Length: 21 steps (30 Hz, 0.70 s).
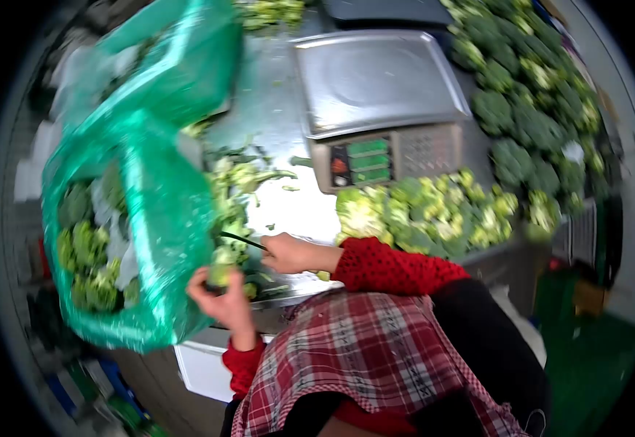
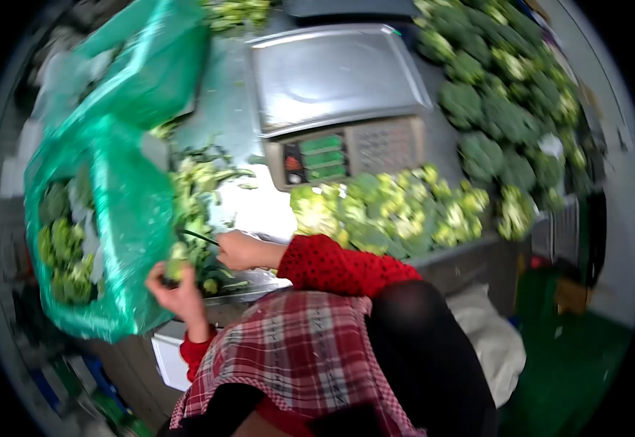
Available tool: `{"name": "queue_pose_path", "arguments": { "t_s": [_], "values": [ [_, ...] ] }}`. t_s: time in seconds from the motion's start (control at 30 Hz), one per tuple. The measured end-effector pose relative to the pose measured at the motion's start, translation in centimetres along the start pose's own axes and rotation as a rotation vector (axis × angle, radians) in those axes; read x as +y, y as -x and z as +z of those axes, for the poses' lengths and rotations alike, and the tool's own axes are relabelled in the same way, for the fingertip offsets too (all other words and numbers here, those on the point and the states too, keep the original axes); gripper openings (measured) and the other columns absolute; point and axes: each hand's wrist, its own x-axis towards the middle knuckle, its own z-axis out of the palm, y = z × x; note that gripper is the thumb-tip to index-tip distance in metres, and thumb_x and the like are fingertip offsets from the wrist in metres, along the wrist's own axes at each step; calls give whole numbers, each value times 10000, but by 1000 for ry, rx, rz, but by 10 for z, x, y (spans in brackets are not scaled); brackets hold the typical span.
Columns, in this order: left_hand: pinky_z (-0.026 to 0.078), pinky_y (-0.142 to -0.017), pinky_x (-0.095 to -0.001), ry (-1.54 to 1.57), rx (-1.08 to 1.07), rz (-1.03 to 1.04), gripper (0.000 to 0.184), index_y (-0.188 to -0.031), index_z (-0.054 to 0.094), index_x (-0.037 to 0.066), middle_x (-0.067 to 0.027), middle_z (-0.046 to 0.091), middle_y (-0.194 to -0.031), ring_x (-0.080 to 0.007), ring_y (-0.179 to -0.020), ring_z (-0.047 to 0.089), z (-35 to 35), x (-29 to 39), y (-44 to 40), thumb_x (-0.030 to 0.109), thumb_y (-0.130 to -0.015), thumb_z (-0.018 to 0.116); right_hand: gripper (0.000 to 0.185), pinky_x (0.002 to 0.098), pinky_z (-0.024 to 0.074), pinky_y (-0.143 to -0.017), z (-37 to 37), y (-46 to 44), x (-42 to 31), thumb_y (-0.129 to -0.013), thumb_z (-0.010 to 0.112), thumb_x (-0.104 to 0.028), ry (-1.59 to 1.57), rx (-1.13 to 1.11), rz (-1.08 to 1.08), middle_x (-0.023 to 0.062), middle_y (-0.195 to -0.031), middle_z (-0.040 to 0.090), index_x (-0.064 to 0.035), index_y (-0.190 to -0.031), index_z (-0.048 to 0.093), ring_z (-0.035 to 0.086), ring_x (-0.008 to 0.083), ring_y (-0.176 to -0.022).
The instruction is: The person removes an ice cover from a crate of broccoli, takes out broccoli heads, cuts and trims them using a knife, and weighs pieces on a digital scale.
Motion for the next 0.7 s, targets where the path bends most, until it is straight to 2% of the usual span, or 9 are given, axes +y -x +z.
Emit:
{"name": "queue_pose_path", "arguments": {
  "t_s": [0.03,0.07,0.17,0.23,0.3,0.4,0.5,0.57,0.7],
  "values": [
    [465,-839,-346,39,9,-142,410,-1025,461,31,-100,522,-1048,-218,-927,532,-7,-7,-7,-46,-728,734,404,472,508,-653,-11,13,-8,-869,635,-299,-131,77,8,268,-794,647,44,-1067,554,649,420,-717],
    [462,-854,-340,3,-17,-62,401,-1035,462,30,-105,519,-1063,-211,-945,529,-7,-16,-8,-47,-746,730,380,464,501,-671,-26,20,-16,-880,640,-324,-247,149,-12,275,-816,649,31,-1013,607,648,422,-735],
    [447,-934,-358,123,-207,84,461,-1108,468,23,-128,527,-1110,-246,-1017,541,27,17,6,-38,-739,738,455,366,487,-589,-54,50,-47,-906,637,-417,-726,201,48,159,-734,650,17,-1042,612,637,216,-659],
    [443,-972,-404,79,-465,289,540,-1156,501,16,-176,536,-1169,-324,-1082,548,53,32,22,58,-694,776,421,330,486,-563,-55,60,-25,-910,654,-376,-447,440,22,112,-786,663,11,-1073,628,613,147,-657],
    [462,-968,-425,281,-675,300,584,-1222,519,-3,-225,539,-1271,-364,-1115,569,71,39,22,102,-708,774,354,246,434,-477,-102,97,-11,-905,673,-310,-556,460,134,56,-786,649,-5,-1078,629,547,86,-562],
    [478,-939,-454,-46,-576,515,571,-1220,538,-10,-226,538,-1282,-409,-1098,569,89,12,-7,127,-713,764,279,289,514,-699,-150,168,27,-861,713,-208,-415,911,176,91,-903,673,6,-1033,662,633,158,-757],
    [357,-1047,-520,-297,-555,594,595,-1264,524,7,-210,486,-1363,-411,-1276,426,123,-28,-34,185,-729,715,353,369,508,-752,-184,221,65,-800,743,-205,189,940,454,185,-948,681,31,-1046,650,651,295,-835],
    [286,-1076,-579,-485,-589,679,629,-1326,512,68,-195,458,-1406,-405,-1324,376,147,-23,-57,255,-755,699,421,395,492,-769,-173,232,92,-777,753,-166,647,1115,334,207,-980,628,18,-1128,612,616,345,-879],
    [225,-1093,-634,-675,-808,711,584,-1318,565,181,-117,494,-1410,-403,-1326,394,188,-51,-74,390,-779,654,389,370,490,-727,-149,188,36,-787,740,-144,295,1118,144,167,-949,603,30,-1105,601,596,289,-832]
  ]
}}
